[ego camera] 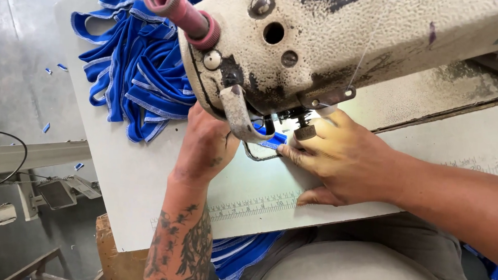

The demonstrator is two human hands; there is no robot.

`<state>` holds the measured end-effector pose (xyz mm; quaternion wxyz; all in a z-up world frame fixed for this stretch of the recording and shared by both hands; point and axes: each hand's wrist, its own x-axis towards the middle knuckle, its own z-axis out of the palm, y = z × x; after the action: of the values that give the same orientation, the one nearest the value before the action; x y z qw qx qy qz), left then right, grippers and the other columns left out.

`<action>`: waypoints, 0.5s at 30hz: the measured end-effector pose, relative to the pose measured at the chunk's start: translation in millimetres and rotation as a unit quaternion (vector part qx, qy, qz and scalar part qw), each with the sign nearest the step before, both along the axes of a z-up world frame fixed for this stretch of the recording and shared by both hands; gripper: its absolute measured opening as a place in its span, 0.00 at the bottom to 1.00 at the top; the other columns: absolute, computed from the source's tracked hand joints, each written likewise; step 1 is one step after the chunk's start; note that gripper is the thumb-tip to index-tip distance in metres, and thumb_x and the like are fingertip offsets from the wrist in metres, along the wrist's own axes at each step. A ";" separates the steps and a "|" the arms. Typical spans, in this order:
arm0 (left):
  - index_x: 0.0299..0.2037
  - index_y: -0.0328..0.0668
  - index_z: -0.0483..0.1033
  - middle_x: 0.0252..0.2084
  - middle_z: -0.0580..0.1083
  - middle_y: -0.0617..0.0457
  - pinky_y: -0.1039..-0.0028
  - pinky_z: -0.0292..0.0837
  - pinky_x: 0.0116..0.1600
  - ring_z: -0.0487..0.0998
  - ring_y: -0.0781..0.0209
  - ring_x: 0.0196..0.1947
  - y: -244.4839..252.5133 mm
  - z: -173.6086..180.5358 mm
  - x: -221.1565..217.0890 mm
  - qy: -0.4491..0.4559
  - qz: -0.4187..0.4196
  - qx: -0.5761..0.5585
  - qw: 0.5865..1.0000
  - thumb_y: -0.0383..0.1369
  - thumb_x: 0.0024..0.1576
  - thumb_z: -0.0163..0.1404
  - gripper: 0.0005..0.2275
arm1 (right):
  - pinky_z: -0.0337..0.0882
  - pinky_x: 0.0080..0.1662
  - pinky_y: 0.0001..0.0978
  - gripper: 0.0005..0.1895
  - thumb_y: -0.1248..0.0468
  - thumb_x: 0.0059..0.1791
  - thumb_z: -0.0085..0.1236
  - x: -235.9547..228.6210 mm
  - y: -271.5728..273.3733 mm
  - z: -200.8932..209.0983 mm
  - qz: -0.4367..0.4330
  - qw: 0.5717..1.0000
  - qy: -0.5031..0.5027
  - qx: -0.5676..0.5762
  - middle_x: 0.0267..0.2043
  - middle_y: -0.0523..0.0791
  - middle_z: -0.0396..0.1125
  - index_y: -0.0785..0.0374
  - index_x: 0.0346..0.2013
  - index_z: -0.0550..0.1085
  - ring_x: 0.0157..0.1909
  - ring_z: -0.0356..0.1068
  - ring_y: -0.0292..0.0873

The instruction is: Sewing blue fabric strips using an industrial sewing machine on a factory floor.

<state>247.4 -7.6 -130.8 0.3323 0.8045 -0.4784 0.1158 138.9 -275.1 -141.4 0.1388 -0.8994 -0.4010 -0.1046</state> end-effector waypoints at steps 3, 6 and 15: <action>0.20 0.38 0.58 0.27 0.64 0.50 0.60 0.60 0.37 0.64 0.46 0.31 8.7 -11.5 -0.3 -0.013 0.026 0.032 0.999 0.12 0.52 0.55 0.18 | 0.62 0.64 0.60 0.49 0.22 0.49 0.46 0.7 -1.5 4.4 0.008 1.000 -0.008 0.009 0.47 0.42 0.73 0.60 0.61 0.76 0.46 0.70 0.52; 0.21 0.39 0.56 0.26 0.62 0.51 0.61 0.60 0.37 0.61 0.49 0.30 8.0 -12.9 -1.2 -0.015 0.019 0.015 1.000 0.13 0.58 0.55 0.20 | 0.66 0.55 0.53 0.48 0.22 0.50 0.46 -0.3 -2.9 5.0 0.010 1.000 -0.011 0.004 0.39 0.40 0.70 0.60 0.60 0.76 0.42 0.69 0.48; 0.25 0.45 0.60 0.32 0.61 0.55 0.61 0.56 0.41 0.63 0.51 0.37 16.0 -21.5 -12.5 -0.037 0.076 0.079 0.993 0.17 0.52 0.65 0.22 | 0.64 0.44 0.49 0.45 0.23 0.52 0.40 -0.2 0.6 7.5 0.005 1.000 -0.011 0.009 0.45 0.40 0.72 0.57 0.60 0.77 0.41 0.67 0.50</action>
<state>234.9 8.3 -152.3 0.2402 0.8572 -0.4358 0.1326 138.6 -274.5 -133.9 0.1430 -0.8950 -0.4059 -0.1172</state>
